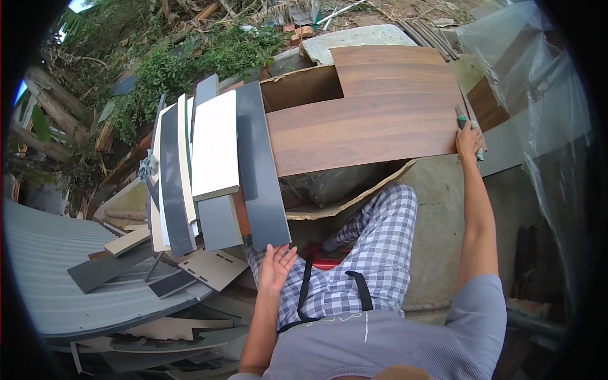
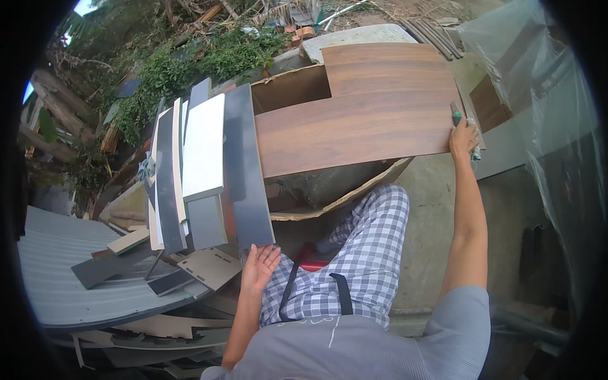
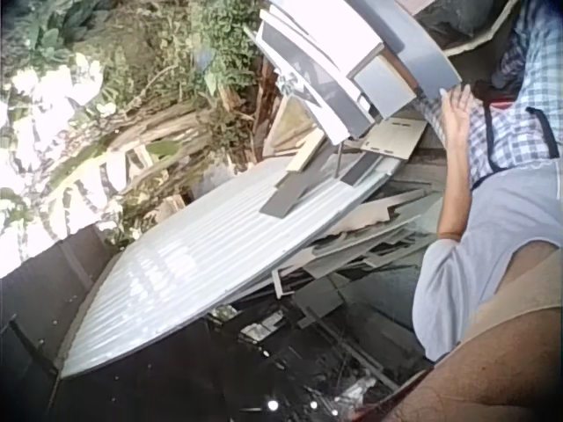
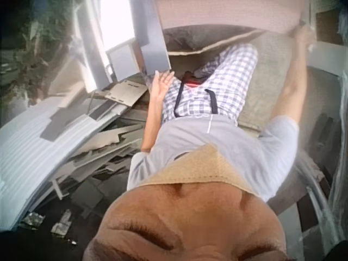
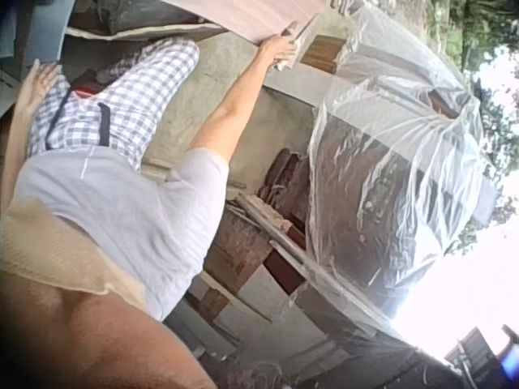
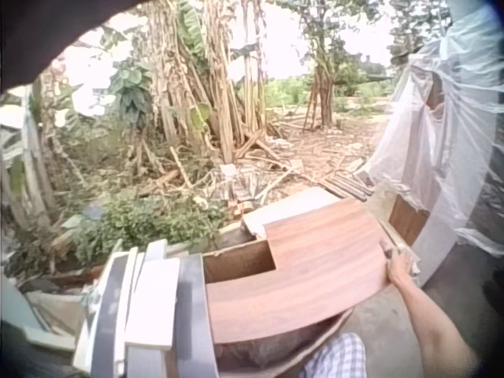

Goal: The recorder uses a handsaw to cut a strip of furniture trim or laminate.

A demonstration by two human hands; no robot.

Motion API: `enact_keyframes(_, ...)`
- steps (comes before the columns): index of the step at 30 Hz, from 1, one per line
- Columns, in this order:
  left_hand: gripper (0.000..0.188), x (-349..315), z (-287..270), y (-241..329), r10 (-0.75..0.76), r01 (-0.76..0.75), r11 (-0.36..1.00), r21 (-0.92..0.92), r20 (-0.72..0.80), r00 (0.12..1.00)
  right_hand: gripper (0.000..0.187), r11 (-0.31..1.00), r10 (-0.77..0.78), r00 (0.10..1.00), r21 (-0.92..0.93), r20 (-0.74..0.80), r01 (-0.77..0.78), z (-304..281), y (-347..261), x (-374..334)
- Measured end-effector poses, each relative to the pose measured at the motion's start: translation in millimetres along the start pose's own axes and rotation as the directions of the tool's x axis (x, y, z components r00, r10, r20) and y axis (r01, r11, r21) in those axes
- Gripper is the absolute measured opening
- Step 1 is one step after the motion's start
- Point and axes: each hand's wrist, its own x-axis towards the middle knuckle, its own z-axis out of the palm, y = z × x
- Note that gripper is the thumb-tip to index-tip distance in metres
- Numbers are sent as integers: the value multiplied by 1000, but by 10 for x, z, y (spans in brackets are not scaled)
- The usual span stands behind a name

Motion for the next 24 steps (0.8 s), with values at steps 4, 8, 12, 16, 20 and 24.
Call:
enact_keyframes(4, 41, 10, 94, 24, -32, 32, 999, 10, 35, 999, 34, 992, 114, 993, -49, -45, -116, 260, 440, 146)
enact_keyframes(8, 42, -70, 21, 63, -10, 10, 999, -44, 10, 1000, 45, 895, 397, 880, 102, 262, -434, 621, 585, 386)
enact_keyframes(12, 48, 46, 10, -8, -12, 19, 995, -99, 70, 997, 51, 975, 51, 956, 193, 290, -110, 659, 1561, 852)
enact_keyframes(16, 54, -151, -18, 16, -55, 56, 998, -17, 39, 998, 58, 953, 152, 901, 180, 407, -242, 668, 1211, 724)
enact_keyframes(20, 57, -327, -366, 55, -179, 158, 977, 145, 142, 974, 54, 952, 114, 929, 227, 352, -203, 422, 703, 846)
enact_keyframes(24, 51, -562, -888, 253, -72, 88, 927, 366, -55, 996, 53, 933, 38, 929, 321, 368, -165, 282, 315, 885)
